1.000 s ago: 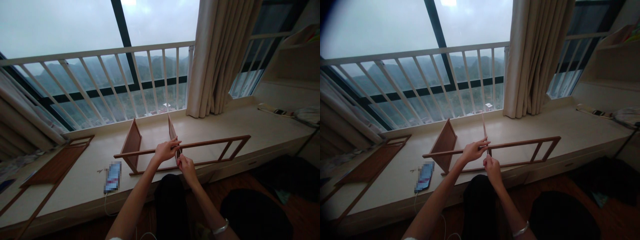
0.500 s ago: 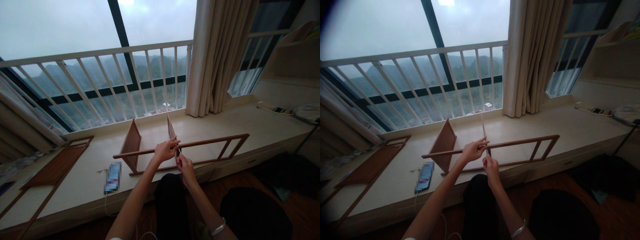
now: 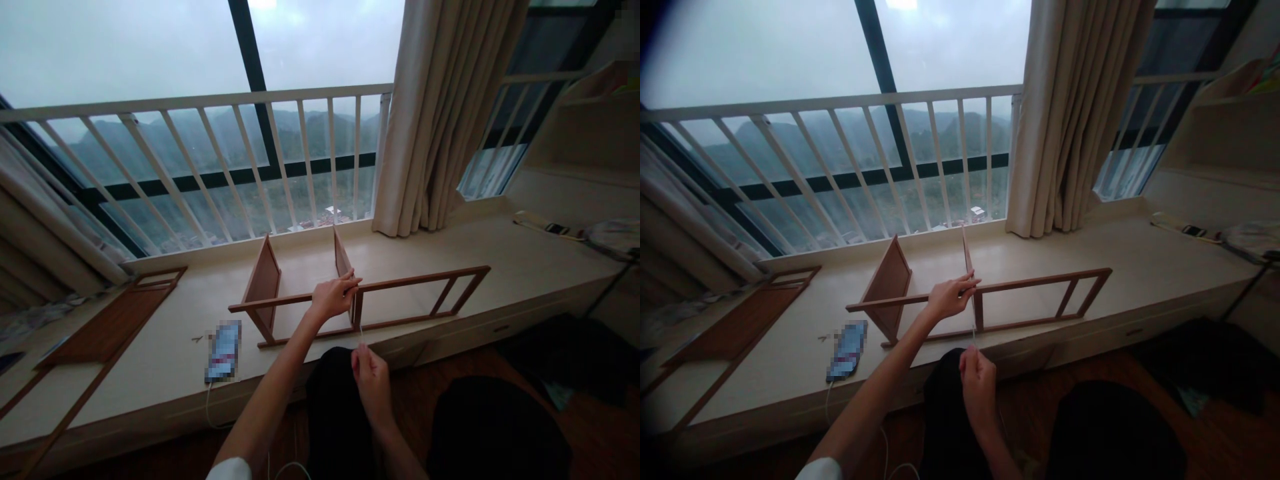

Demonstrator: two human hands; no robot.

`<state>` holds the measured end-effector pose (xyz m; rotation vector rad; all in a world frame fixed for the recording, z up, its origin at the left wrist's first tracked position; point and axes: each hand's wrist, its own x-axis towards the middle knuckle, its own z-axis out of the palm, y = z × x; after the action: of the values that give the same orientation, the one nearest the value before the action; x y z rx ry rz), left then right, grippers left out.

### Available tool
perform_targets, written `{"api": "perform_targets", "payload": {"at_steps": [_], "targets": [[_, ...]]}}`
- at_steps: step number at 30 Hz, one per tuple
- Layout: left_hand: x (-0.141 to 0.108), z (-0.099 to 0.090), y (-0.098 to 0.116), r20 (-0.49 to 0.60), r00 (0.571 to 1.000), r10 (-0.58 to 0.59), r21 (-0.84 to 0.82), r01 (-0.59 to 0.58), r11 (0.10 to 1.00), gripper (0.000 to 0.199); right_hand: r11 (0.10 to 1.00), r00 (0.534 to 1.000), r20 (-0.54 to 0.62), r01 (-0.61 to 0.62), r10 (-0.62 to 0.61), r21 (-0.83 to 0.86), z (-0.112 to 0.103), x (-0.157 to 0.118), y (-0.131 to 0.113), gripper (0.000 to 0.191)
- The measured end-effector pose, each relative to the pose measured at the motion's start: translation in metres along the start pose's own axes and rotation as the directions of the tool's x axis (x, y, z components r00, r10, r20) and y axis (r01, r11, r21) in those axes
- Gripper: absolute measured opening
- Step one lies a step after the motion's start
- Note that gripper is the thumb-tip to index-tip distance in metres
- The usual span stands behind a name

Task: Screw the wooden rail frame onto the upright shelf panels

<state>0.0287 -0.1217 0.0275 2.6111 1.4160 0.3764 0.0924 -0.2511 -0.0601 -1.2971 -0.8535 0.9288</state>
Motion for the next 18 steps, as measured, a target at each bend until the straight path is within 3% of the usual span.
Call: {"api": "perform_targets", "payload": {"at_steps": [4, 11, 18], "targets": [[-0.001, 0.001, 0.000, -0.022, 0.999, 0.050, 0.005, -0.050, 0.999, 0.036, 0.996, 0.999, -0.011, -0.052, 0.051, -0.069, -0.019, -0.013, 0.023, 0.040], [-0.006, -0.005, 0.009, 0.011, 1.000, -0.024, 0.017, 0.024, 1.000, 0.040, 0.949, 0.980, 0.183, 0.132, -0.081, -0.286, -0.055, 0.007, 0.050, 0.037], [-0.003, 0.001, 0.006, -0.020, 1.000, 0.006, 0.026, -0.006, 1.000, 0.038, 0.934, 0.969, 0.244, 0.109, -0.024, -0.341, -0.085, 0.011, 0.096, 0.036]]}}
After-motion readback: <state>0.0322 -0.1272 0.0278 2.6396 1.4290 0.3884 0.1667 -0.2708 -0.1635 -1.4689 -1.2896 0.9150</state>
